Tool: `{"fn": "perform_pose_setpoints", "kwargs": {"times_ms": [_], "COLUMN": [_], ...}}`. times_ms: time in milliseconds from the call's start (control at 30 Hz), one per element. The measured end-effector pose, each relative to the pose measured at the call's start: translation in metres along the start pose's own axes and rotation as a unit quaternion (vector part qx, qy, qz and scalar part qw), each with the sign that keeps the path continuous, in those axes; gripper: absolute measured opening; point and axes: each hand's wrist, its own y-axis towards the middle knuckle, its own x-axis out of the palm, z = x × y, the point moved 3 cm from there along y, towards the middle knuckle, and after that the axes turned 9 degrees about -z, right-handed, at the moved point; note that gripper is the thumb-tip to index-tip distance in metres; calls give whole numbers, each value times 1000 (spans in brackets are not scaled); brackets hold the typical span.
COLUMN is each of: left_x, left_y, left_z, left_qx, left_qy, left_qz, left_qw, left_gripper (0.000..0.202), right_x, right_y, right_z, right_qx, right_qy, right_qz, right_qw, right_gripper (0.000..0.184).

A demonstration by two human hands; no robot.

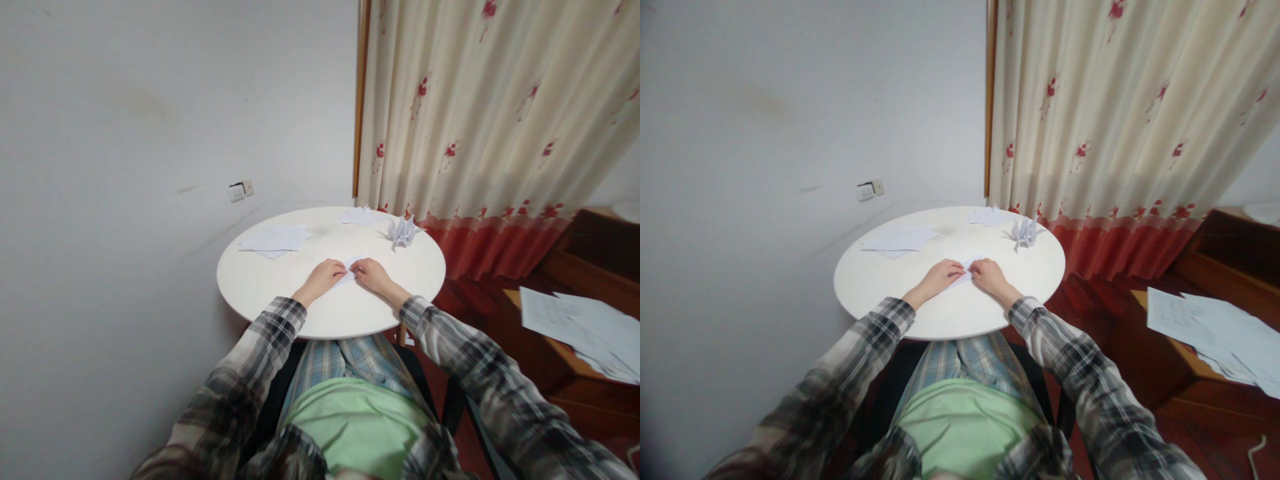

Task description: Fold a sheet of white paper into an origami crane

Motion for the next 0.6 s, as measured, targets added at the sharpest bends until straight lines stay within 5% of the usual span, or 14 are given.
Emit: {"fn": "perform_pose_setpoints", "kwargs": {"times_ms": [600], "left_x": [-6], "left_y": [-6], "left_z": [11], "left_qx": [-59], "left_qy": [12], "left_qz": [-2], "left_qw": [998], "left_gripper": [23], "right_x": [-3], "right_y": [-3], "right_z": [-1], "right_qx": [-17], "right_qy": [4], "right_qz": [36], "right_qw": [999], "right_gripper": [20]}}
